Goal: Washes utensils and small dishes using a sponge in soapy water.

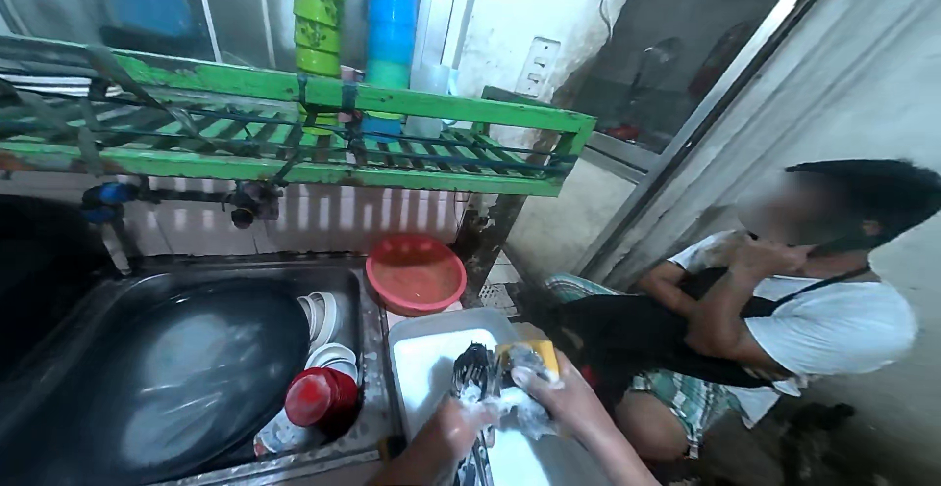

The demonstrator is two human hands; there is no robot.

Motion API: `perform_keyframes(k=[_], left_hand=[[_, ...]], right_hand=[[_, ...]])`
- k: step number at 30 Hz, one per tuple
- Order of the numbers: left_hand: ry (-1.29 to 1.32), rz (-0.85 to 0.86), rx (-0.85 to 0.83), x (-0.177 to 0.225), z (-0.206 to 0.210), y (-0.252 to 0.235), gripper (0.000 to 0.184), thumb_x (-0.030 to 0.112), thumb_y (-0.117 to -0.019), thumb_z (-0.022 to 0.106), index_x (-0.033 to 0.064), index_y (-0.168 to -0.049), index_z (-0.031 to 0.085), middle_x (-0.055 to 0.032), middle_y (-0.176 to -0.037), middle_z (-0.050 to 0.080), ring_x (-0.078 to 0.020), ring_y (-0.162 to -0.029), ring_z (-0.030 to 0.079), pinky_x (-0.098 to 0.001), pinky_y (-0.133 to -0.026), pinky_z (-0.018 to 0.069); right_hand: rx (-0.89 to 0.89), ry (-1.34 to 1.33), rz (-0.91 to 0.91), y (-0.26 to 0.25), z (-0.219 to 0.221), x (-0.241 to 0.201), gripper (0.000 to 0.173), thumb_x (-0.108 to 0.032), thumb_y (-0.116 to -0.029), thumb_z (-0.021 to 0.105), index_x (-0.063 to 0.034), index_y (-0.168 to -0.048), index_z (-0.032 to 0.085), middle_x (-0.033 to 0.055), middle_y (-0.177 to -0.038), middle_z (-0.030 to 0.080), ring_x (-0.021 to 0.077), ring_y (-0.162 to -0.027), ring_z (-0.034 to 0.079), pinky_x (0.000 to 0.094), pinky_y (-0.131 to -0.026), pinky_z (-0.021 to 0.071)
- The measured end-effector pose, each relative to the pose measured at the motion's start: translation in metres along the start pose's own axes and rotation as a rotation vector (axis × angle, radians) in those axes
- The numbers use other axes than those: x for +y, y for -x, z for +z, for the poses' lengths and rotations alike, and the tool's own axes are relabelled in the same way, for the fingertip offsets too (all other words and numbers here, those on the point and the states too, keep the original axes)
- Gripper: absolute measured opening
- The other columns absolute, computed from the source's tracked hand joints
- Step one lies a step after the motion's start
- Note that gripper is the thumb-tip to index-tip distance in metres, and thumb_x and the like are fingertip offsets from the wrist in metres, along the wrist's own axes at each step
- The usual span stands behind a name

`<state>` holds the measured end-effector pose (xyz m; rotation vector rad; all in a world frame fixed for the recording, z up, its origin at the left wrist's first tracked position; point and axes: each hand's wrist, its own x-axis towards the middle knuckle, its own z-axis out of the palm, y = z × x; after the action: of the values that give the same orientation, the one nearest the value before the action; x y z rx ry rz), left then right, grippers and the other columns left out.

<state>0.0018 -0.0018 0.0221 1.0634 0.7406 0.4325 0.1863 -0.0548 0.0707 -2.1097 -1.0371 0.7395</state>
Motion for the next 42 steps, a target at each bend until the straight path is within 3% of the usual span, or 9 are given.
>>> perform_keyframes(k=[6, 10, 16, 20, 23, 28, 31, 38, 42], left_hand=[[0.014, 0.002, -0.024, -0.007, -0.003, -0.004, 0.017, 0.019, -0.102, 0.063, 0.0053, -0.112, 0.061, 0.0017, -0.078, 0.063, -0.0065, -0.064, 0.059, -0.0229, -0.065, 0.0527], [0.12, -0.021, 0.095, -0.01, -0.001, -0.01, 0.011, 0.01, -0.1023, 0.061, 0.0014, -0.108, 0.059, 0.0009, -0.073, 0.057, -0.0055, -0.054, 0.051, -0.0198, -0.054, 0.0469], [0.171, -0.013, 0.09, -0.008, -0.003, -0.007, 0.012, 0.015, -0.1034, 0.061, 0.0035, -0.106, 0.062, 0.0007, -0.076, 0.061, -0.0056, -0.058, 0.055, -0.0207, -0.057, 0.0499], [0.218, 0.049, 0.072, -0.008, -0.008, -0.009, 0.03, 0.019, -0.1031, 0.06, 0.0021, -0.127, 0.068, -0.0046, -0.11, 0.069, -0.0117, -0.091, 0.066, -0.0283, -0.076, 0.0545], [0.174, 0.135, -0.054, -0.009, -0.007, 0.0, 0.034, 0.013, -0.1021, 0.059, -0.0022, -0.133, 0.061, -0.0093, -0.137, 0.063, -0.0125, -0.125, 0.059, -0.0319, -0.105, 0.0483], [-0.026, -0.013, -0.064, -0.007, -0.006, -0.003, 0.028, 0.02, -0.0972, 0.068, 0.0009, -0.118, 0.067, -0.0086, -0.116, 0.07, -0.0155, -0.111, 0.064, -0.0369, -0.101, 0.0508], [0.25, -0.032, 0.035, -0.002, -0.008, -0.008, 0.013, 0.012, -0.0988, 0.064, 0.0024, -0.107, 0.066, -0.006, -0.093, 0.071, -0.0148, -0.084, 0.068, -0.0324, -0.08, 0.057], [0.472, -0.135, 0.145, 0.002, -0.011, -0.016, 0.027, 0.01, -0.1033, 0.056, 0.0056, -0.13, 0.059, -0.0078, -0.108, 0.064, -0.0156, -0.07, 0.061, -0.0318, -0.062, 0.0545], [0.425, -0.174, 0.145, 0.005, -0.009, -0.014, 0.029, 0.023, -0.1067, 0.055, 0.0084, -0.131, 0.06, -0.007, -0.097, 0.064, -0.0161, -0.065, 0.059, -0.0311, -0.059, 0.0525]], right_hand=[[0.256, -0.43, -0.099, -0.015, -0.033, 0.019, 0.071, -0.021, -0.0775, 0.073, -0.0014, -0.141, 0.049, 0.0162, -0.116, 0.067, 0.023, -0.096, 0.07, 0.0439, -0.08, 0.0606], [0.195, -0.425, 0.017, -0.003, -0.007, 0.016, 0.06, -0.018, -0.093, 0.068, 0.0018, -0.145, 0.045, 0.0195, -0.115, 0.066, 0.0244, -0.095, 0.069, 0.0443, -0.083, 0.0588], [0.07, -0.259, 0.058, 0.014, 0.037, 0.014, 0.062, -0.027, -0.0916, 0.073, 0.0032, -0.14, 0.051, 0.0245, -0.122, 0.066, 0.0334, -0.11, 0.067, 0.0541, -0.096, 0.0533], [0.016, -0.257, 0.089, 0.001, -0.005, 0.01, 0.044, -0.018, -0.0967, 0.068, 0.0044, -0.132, 0.055, 0.0194, -0.108, 0.068, 0.0246, -0.093, 0.069, 0.0444, -0.084, 0.0578], [-0.411, 0.165, 0.123, 0.005, -0.009, 0.002, 0.048, -0.019, -0.0979, 0.068, 0.0004, -0.14, 0.054, 0.0236, -0.122, 0.066, 0.0322, -0.11, 0.066, 0.0511, -0.099, 0.0521], [-0.689, 0.382, 0.021, 0.022, 0.032, 0.014, 0.06, -0.028, -0.0936, 0.074, -0.0012, -0.143, 0.053, 0.026, -0.13, 0.064, 0.0384, -0.122, 0.062, 0.0585, -0.106, 0.0457], [-0.727, 0.299, -0.007, 0.03, 0.03, 0.033, 0.075, -0.032, -0.0887, 0.08, 0.0011, -0.147, 0.047, 0.0259, -0.134, 0.061, 0.0363, -0.125, 0.06, 0.0552, -0.11, 0.0452], [-0.383, 0.617, 0.014, 0.041, 0.039, 0.041, 0.074, -0.035, -0.0906, 0.076, -0.0055, -0.151, 0.045, 0.0269, -0.135, 0.063, 0.0457, -0.125, 0.061, 0.065, -0.104, 0.046], [-0.341, 0.714, -0.053, 0.043, 0.049, 0.059, 0.081, -0.035, -0.0841, 0.081, -0.0074, -0.152, 0.047, 0.0224, -0.148, 0.054, 0.0459, -0.135, 0.051, 0.0642, -0.108, 0.0423]])
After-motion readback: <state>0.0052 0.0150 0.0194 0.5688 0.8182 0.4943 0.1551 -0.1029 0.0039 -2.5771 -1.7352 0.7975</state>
